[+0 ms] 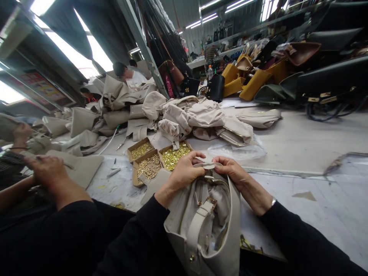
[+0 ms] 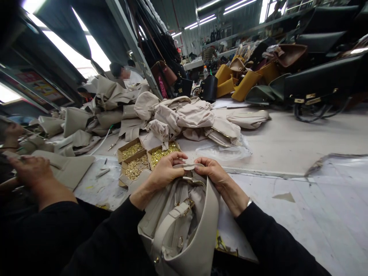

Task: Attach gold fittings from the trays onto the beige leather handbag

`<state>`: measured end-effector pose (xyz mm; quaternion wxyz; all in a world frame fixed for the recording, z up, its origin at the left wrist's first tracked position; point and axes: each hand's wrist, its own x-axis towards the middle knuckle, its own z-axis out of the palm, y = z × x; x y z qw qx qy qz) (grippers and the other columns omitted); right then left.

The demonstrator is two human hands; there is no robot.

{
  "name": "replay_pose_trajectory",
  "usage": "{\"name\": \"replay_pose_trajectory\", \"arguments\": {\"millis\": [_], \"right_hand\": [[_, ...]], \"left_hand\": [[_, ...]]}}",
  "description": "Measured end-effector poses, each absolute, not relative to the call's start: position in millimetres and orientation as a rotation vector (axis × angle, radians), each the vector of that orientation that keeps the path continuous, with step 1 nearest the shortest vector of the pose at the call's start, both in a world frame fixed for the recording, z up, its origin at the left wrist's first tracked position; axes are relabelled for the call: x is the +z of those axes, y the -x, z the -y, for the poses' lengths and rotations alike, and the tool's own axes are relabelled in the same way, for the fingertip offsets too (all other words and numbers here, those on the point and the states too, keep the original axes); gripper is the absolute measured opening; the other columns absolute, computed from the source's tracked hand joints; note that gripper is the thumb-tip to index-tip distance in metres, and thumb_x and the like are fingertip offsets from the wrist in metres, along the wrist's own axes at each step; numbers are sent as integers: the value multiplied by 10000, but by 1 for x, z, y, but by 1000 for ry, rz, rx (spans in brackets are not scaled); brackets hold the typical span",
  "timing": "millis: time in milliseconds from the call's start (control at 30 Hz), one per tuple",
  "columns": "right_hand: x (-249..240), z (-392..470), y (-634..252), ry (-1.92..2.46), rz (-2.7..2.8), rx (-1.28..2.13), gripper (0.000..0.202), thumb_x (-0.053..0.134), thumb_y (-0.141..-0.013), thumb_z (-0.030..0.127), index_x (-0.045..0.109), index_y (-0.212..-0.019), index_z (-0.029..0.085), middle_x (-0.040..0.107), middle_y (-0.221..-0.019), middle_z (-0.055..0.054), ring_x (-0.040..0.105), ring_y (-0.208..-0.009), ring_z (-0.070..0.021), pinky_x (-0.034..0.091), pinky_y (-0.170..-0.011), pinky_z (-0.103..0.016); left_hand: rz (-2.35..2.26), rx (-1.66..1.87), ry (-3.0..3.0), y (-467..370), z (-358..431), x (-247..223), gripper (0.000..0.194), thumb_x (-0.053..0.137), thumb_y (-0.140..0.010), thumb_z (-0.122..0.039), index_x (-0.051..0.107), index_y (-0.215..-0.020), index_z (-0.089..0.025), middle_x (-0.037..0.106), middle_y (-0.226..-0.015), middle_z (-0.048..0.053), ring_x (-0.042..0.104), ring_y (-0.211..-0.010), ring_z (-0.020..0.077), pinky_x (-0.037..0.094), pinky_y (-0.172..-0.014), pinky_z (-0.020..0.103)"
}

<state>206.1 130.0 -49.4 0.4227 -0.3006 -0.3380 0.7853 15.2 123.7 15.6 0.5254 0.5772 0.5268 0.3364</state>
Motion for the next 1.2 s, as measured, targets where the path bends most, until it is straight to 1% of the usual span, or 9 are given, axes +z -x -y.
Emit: {"name": "replay_pose_trajectory", "arguments": {"millis": [267, 467, 600, 767, 867, 933, 967, 1100, 1200], "right_hand": [[-59, -133, -207, 748, 881, 1940, 442, 959, -597, 404, 660, -839, 185, 705, -701, 11, 601, -569, -127, 448, -571, -231], [-60, -135, -207, 786, 969, 1902, 489, 944, -583, 450, 610, -843, 204, 687, -717, 3, 600, -562, -155, 464, -553, -263], [-61, -133, -206, 836, 1053, 1744, 502, 901, -648, 490, 547, -901, 239, 670, -780, 31, 595, -603, -149, 464, -581, -256], [-58, -126, -205, 903, 1220, 1373, 301, 820, -791, 406, 597, -908, 240, 614, -849, 27, 569, -775, -165, 457, -698, -268], [-52, -116, -206, 1005, 1546, 724, 94, 713, -898, 310, 660, -875, 236, 628, -925, -25, 554, -938, -226, 457, -832, -350], [-47, -108, -208, 1020, 1756, 266, 96, 641, -959, 237, 697, -881, 239, 653, -936, -50, 540, -982, -250, 452, -868, -389], [-44, -103, -208, 999, 1832, 142, 114, 624, -976, 208, 711, -910, 242, 670, -935, -55, 540, -980, -252, 456, -868, -392], [-23, -84, -210, 828, 2133, -13, 191, 598, -1006, 162, 718, -1121, 257, 752, -1058, -49, 580, -997, -246, 460, -878, -389], [-1, -68, -209, 686, 2443, 6, 217, 560, -1014, 137, 706, -1133, 242, 771, -1086, -37, 627, -1031, -235, 436, -891, -373]], "left_hand": [[-1242, 816, -1248, -16, -125, 15, 495, 765, -582, -148, 627, -1058, -151, 694, -800, -1, 633, -655, 116, 467, -639, 227], [-1256, 777, -1257, -23, -129, 14, 417, 730, -579, -170, 623, -981, -144, 631, -677, -27, 531, -556, 91, 374, -538, 200], [-1304, 788, -1284, -26, -133, 8, 360, 703, -598, -178, 647, -952, -144, 605, -656, -30, 500, -536, 95, 342, -508, 206], [-1364, 815, -1430, -24, -133, 3, 232, 700, -634, -186, 712, -859, -129, 619, -694, -4, 498, -577, 106, 338, -521, 219], [-1406, 851, -1483, -23, -132, 2, 220, 705, -623, -172, 736, -835, -123, 608, -690, -6, 492, -600, 114, 340, -535, 224], [-1412, 857, -1479, -24, -132, 3, 218, 704, -619, -161, 740, -830, -123, 603, -676, -9, 496, -608, 119, 346, -541, 224], [-1412, 856, -1472, -24, -132, 3, 220, 701, -618, -154, 740, -832, -122, 605, -671, -10, 504, -611, 123, 353, -543, 223], [-1405, 859, -1445, -25, -132, 2, 234, 694, -623, -139, 738, -853, -121, 628, -675, -4, 539, -618, 133, 380, -541, 218], [-1407, 883, -1444, -26, -133, -1, 219, 717, -623, -138, 742, -840, -123, 650, -699, 3, 545, -626, 128, 385, -550, 213]]}}
